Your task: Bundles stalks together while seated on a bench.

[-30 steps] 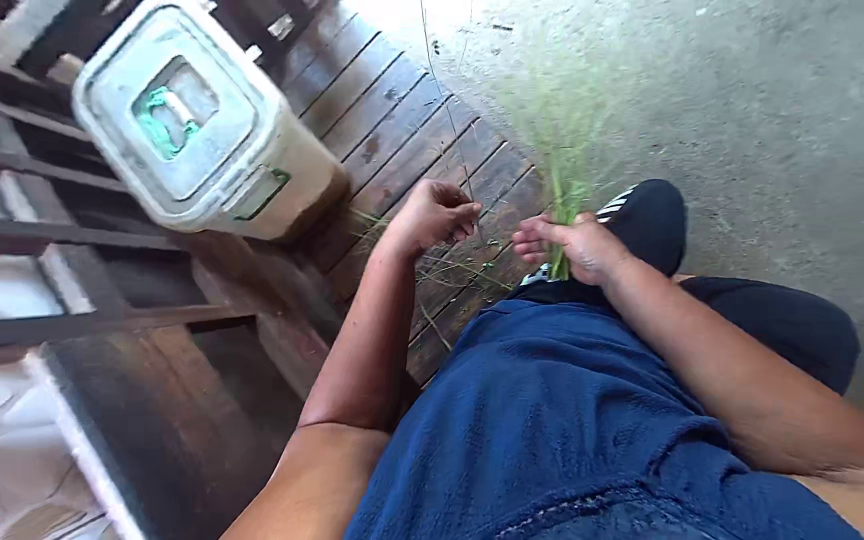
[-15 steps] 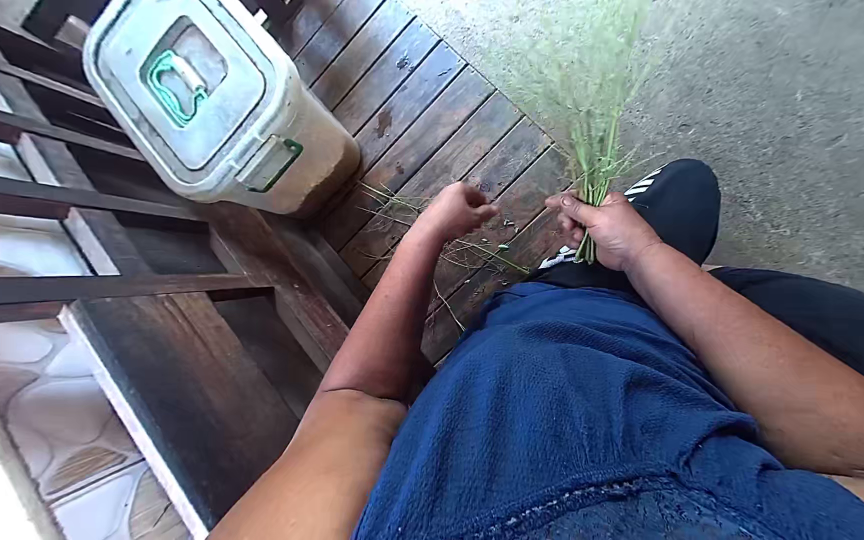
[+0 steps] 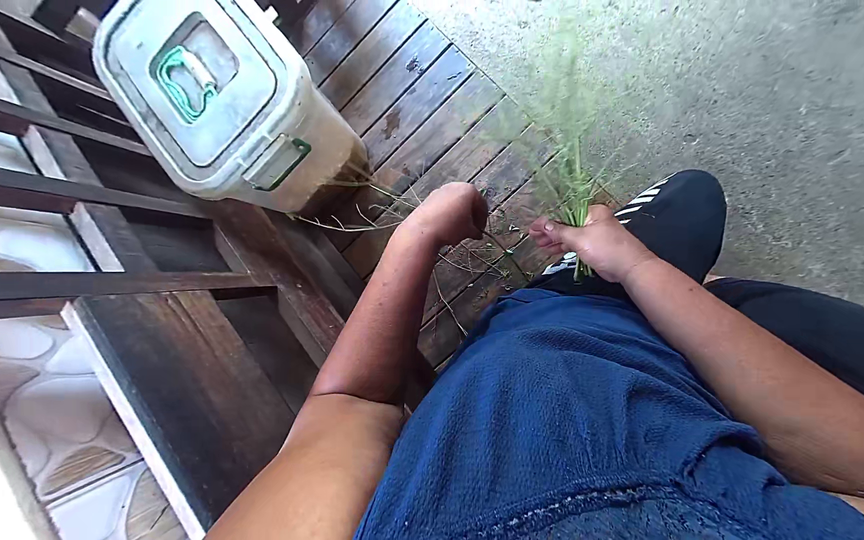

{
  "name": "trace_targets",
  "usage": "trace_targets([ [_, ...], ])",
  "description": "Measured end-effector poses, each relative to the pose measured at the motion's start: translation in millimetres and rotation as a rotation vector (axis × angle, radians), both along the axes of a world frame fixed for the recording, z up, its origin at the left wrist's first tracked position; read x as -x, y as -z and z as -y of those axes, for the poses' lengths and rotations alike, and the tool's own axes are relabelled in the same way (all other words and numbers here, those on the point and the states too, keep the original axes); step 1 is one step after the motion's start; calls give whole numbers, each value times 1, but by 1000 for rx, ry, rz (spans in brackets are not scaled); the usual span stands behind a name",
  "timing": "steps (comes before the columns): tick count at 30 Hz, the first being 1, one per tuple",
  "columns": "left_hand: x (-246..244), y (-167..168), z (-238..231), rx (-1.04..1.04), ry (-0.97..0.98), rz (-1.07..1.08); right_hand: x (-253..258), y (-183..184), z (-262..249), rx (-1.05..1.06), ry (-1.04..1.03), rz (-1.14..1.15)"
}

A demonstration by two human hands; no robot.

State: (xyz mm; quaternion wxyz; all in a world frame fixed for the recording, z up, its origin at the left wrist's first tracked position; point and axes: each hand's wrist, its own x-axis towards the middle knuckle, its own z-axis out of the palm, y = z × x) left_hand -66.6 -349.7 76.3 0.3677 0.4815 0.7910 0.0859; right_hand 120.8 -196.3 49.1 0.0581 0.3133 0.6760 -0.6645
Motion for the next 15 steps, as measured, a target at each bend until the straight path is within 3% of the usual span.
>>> trace_targets([
  [3, -11, -23, -9, -121, 50, -33, 4, -5, 13, -158, -119, 28],
  [9, -19, -27, -19, -316, 76, -67, 2, -4, 13, -47, -138, -37],
  [12, -6, -53, 5, -612, 49, 3, -2, -3, 8, -110, -20, -107],
  [15, 34, -78, 40, -1030, -181, 12, -5, -10, -4, -171, 226, -262],
])
